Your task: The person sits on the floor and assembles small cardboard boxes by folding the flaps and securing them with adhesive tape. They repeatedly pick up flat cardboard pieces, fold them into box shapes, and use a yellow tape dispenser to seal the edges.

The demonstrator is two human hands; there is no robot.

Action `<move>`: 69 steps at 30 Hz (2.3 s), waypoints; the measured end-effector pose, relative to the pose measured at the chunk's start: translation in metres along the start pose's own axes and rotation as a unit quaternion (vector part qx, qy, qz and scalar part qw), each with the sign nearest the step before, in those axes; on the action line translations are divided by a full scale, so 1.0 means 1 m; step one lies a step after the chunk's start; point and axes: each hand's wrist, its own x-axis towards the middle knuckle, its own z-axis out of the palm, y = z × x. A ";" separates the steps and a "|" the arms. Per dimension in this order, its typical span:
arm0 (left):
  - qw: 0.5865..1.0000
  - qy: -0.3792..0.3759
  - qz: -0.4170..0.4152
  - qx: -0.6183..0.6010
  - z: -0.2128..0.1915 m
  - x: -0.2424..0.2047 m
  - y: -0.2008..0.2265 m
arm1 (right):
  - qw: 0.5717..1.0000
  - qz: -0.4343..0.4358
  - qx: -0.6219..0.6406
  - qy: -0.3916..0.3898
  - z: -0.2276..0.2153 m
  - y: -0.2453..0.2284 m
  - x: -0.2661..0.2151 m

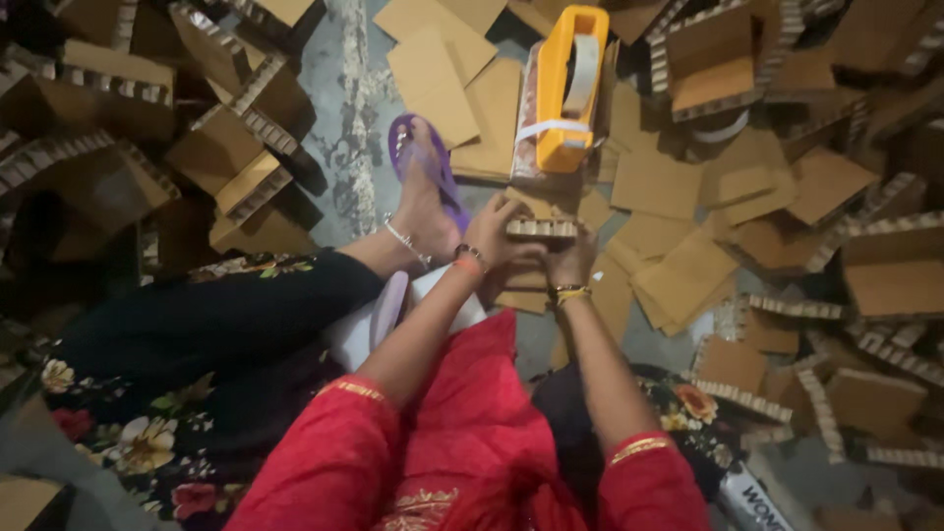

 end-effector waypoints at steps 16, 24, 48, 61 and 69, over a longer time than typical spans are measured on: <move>0.905 -0.253 -0.179 0.292 0.038 0.024 -0.032 | 0.991 -0.049 0.111 -0.064 -0.032 -0.013 0.057; 0.920 -0.241 -0.156 0.265 0.022 0.024 -0.014 | 0.995 -0.012 -0.096 0.035 -0.043 -0.116 0.152; 0.934 -0.169 -0.147 0.278 0.070 0.029 -0.040 | 0.945 0.282 -0.009 -0.167 -0.061 -0.054 0.199; 0.926 -0.203 -0.145 0.284 0.047 0.034 -0.012 | 0.976 0.083 0.201 0.010 -0.045 -0.061 0.164; 0.922 -0.209 -0.159 0.284 0.046 0.035 -0.012 | 0.946 0.030 0.251 0.204 -0.020 -0.151 0.048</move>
